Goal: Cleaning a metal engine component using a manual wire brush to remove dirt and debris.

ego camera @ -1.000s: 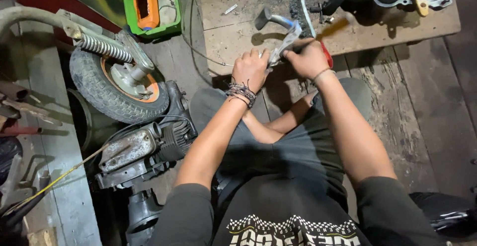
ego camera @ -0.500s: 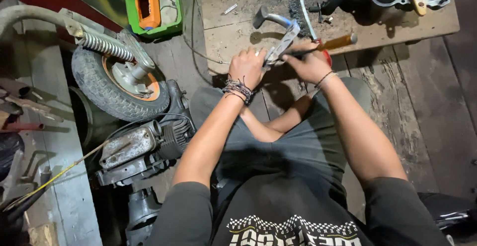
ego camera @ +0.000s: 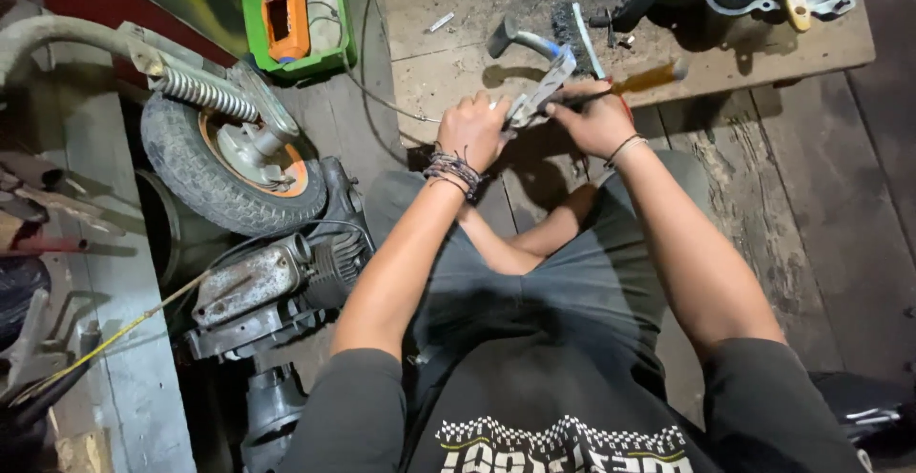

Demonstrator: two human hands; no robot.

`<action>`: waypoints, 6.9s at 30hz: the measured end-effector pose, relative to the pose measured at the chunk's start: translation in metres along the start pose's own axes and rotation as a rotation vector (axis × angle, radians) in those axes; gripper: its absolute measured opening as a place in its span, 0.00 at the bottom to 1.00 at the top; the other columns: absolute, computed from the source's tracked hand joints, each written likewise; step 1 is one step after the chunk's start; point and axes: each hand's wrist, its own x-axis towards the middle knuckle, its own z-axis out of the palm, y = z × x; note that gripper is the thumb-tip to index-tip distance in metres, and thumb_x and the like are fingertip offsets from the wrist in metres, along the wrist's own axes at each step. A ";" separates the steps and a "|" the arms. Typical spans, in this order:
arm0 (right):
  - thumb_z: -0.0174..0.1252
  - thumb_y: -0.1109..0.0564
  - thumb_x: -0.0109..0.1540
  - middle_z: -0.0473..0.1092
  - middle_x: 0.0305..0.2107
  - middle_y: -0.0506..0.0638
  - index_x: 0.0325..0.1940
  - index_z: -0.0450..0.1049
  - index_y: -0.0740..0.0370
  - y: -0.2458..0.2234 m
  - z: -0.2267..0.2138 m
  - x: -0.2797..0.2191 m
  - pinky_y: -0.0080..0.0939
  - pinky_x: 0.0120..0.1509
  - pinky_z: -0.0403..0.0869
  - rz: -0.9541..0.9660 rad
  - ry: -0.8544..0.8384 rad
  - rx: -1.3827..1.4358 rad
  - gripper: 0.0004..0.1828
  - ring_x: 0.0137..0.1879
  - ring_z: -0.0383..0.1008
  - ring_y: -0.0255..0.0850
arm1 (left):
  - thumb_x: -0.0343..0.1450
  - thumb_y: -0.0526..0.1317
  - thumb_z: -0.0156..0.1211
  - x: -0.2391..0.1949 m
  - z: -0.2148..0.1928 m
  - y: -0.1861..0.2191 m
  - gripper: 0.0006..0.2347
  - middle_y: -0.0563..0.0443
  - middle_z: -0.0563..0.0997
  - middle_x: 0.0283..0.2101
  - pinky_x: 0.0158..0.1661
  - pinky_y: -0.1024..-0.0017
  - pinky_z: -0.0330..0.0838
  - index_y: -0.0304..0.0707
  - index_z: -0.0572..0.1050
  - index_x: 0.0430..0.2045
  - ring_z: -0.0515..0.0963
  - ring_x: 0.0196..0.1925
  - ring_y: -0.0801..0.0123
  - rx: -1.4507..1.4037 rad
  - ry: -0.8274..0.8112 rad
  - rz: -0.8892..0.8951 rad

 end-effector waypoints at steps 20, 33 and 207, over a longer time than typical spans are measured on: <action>0.65 0.44 0.62 0.79 0.40 0.60 0.48 0.83 0.51 0.011 0.006 0.013 0.57 0.58 0.74 0.169 -0.094 0.073 0.14 0.56 0.77 0.58 | 0.63 0.43 0.63 -0.006 0.022 0.008 0.12 0.53 0.71 0.27 0.27 0.61 0.74 0.57 0.76 0.39 0.79 0.26 0.58 0.048 0.017 0.079; 0.69 0.52 0.63 0.79 0.39 0.57 0.49 0.84 0.53 0.005 0.008 -0.024 0.52 0.58 0.74 0.056 0.108 0.242 0.11 0.54 0.79 0.52 | 0.60 0.43 0.64 -0.011 0.030 -0.002 0.15 0.55 0.70 0.29 0.28 0.63 0.74 0.57 0.76 0.42 0.78 0.28 0.60 0.041 0.026 0.047; 0.61 0.54 0.57 0.69 0.35 0.51 0.41 0.75 0.56 -0.047 0.068 -0.006 0.47 0.52 0.71 -0.770 0.342 -0.486 0.10 0.44 0.73 0.49 | 0.59 0.41 0.76 -0.065 0.045 -0.031 0.36 0.21 0.75 0.56 0.59 0.43 0.72 0.17 0.66 0.59 0.76 0.59 0.29 -0.816 -0.005 -0.728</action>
